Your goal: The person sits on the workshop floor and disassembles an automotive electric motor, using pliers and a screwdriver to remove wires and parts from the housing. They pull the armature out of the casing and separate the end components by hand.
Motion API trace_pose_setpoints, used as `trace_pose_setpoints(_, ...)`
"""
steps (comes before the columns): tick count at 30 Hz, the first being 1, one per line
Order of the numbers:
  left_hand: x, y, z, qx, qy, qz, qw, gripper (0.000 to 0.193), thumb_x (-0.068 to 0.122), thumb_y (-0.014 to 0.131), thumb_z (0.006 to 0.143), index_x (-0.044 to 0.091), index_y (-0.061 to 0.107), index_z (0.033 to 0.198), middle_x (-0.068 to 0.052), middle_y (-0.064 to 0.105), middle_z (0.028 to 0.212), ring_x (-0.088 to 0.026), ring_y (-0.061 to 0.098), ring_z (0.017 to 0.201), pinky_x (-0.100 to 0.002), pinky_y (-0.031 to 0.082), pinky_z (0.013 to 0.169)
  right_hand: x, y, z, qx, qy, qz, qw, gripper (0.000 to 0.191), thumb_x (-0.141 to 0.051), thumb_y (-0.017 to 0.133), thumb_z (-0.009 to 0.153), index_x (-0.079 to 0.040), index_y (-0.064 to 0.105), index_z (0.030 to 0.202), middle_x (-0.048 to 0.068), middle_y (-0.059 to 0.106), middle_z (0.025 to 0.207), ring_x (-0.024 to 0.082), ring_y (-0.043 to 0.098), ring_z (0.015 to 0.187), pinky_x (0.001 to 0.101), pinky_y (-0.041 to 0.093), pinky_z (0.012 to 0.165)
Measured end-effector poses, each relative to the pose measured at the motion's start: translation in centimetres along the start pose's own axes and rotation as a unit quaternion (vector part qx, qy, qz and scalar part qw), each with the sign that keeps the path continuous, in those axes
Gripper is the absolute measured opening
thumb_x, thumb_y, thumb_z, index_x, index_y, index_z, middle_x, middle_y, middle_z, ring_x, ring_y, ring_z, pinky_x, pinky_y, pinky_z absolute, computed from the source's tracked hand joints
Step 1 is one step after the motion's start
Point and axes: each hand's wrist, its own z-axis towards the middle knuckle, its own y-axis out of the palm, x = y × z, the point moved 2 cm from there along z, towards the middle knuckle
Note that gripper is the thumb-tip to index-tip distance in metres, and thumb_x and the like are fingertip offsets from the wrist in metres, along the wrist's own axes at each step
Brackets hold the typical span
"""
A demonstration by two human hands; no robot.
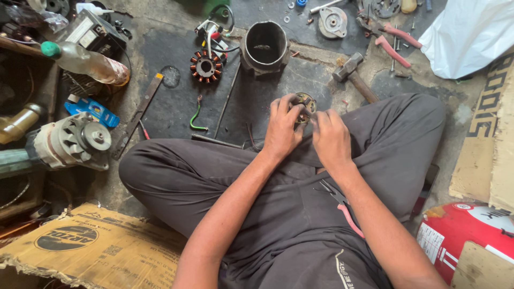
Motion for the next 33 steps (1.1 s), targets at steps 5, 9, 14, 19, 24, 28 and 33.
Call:
trace_pose_setpoints(5,-0.1,0.0,0.0,0.01,0.008,0.002,1.0,0.047,-0.002,0.08,0.066,0.003,0.066,0.111,-0.015,0.054,0.133,-0.04,0.05,0.123,-0.045,0.048,0.103,1.3,1.3,-0.5,0.005,-0.029,-0.017,0.999,0.024,0.0,0.064,0.09,0.004,0.06,0.113,0.022,0.06,0.1,0.044,0.063,0.09,0.0509,0.051,0.077)
trace_pose_setpoints(9,-0.1,0.2,-0.1,0.009,0.005,-0.008,1.0,0.046,-0.003,0.079,0.066,0.002,0.066,0.11,-0.015,0.055,0.133,-0.04,0.05,0.122,-0.045,0.048,0.102,1.4,1.4,-0.5,-0.002,-0.017,0.0,1.0,0.023,0.0,0.063,0.09,0.003,0.06,0.113,0.022,0.06,0.098,0.045,0.063,0.088,0.0524,0.05,0.075)
trace_pose_setpoints(14,-0.2,0.2,-0.2,0.013,0.011,-0.005,1.0,0.046,-0.002,0.078,0.066,0.002,0.067,0.11,-0.015,0.055,0.133,-0.04,0.05,0.12,-0.046,0.048,0.102,0.7,0.9,-0.2,0.029,0.014,0.064,0.997,0.013,-0.003,0.062,0.097,0.002,0.063,0.108,0.023,0.064,0.097,0.047,0.063,0.086,0.0525,0.049,0.073)
trace_pose_setpoints(19,-0.4,0.4,-0.3,0.012,0.009,0.003,1.0,0.043,-0.001,0.079,0.067,0.003,0.068,0.108,-0.013,0.056,0.132,-0.039,0.051,0.121,-0.045,0.049,0.102,0.7,1.1,0.5,0.018,0.13,0.142,0.981,0.012,-0.009,0.064,0.098,0.002,0.066,0.103,0.016,0.068,0.086,0.035,0.067,0.073,0.0463,0.053,0.066)
trace_pose_setpoints(24,-0.5,0.2,-0.2,0.014,0.003,-0.006,1.0,0.04,0.0,0.079,0.068,0.003,0.069,0.106,-0.013,0.056,0.132,-0.038,0.051,0.122,-0.044,0.049,0.101,2.5,3.1,1.2,-0.091,0.426,0.524,0.732,0.021,-0.015,0.06,0.101,0.004,0.065,0.095,0.002,0.055,0.069,0.008,0.046,0.046,0.0361,0.056,0.051)
trace_pose_setpoints(28,0.2,-0.3,0.3,0.016,0.003,0.0,1.0,0.037,0.0,0.079,0.069,0.004,0.069,0.105,-0.012,0.056,0.133,-0.037,0.051,0.125,-0.044,0.049,0.103,3.7,3.1,1.5,-0.136,0.474,0.535,0.686,0.02,-0.017,0.061,0.1,0.001,0.064,0.092,0.001,0.053,0.068,0.008,0.042,0.045,0.0345,0.056,0.051)
trace_pose_setpoints(33,0.7,-3.4,1.3,-0.019,0.037,0.0,0.999,0.043,0.008,0.081,0.066,0.004,0.07,0.107,-0.015,0.06,0.124,-0.038,0.057,0.115,-0.046,0.046,0.096,3.8,-0.3,1.6,-0.132,0.381,0.413,0.817,0.016,-0.02,0.056,0.099,-0.007,0.063,0.106,0.001,0.065,0.084,0.012,0.063,0.062,0.0327,0.054,0.057)
